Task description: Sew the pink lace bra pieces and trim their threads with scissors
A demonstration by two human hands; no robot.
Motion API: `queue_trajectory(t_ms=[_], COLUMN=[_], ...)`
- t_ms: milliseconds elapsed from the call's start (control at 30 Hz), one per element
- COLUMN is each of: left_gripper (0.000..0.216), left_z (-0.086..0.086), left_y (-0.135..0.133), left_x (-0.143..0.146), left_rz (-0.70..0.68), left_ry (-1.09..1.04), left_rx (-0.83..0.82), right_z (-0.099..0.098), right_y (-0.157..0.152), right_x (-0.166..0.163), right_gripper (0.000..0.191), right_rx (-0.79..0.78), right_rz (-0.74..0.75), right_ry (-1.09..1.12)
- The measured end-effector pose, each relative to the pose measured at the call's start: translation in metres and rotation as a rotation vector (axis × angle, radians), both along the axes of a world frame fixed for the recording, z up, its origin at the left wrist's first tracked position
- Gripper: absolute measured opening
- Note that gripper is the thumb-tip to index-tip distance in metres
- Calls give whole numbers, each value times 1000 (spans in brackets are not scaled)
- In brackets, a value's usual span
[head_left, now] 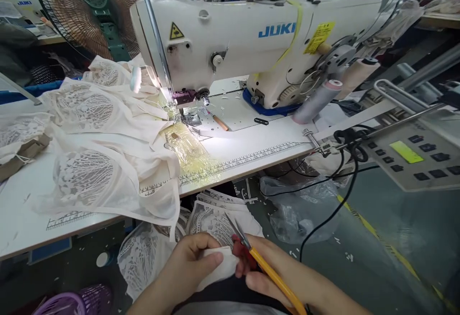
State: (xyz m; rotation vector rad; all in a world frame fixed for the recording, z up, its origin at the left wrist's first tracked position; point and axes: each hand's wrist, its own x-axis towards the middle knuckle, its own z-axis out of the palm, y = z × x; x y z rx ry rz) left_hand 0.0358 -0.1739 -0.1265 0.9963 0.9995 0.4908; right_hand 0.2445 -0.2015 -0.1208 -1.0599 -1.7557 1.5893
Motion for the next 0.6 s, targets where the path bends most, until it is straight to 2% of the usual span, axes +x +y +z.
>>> queue_trajectory(t_ms=[100,200,433,600], left_gripper=[30,28,21,19], left_z=[1,1,-8,-4], left_y=[2,1,0,0], left_x=[0,1,2,1], left_rz=[98,166,199,217], left_ry=[-59,-48,68,90], left_rx=[-117,-150,-15,-4], right_z=[-5,-8,-4,3], right_y=[-1,-4,-8,-6], right_x=[11,16,12,9], right_gripper=[55,69,75,73], right_rx=[54,86,100,111], right_rz=[154,244,244,196], right_ry=[-141,-264,-406,-467])
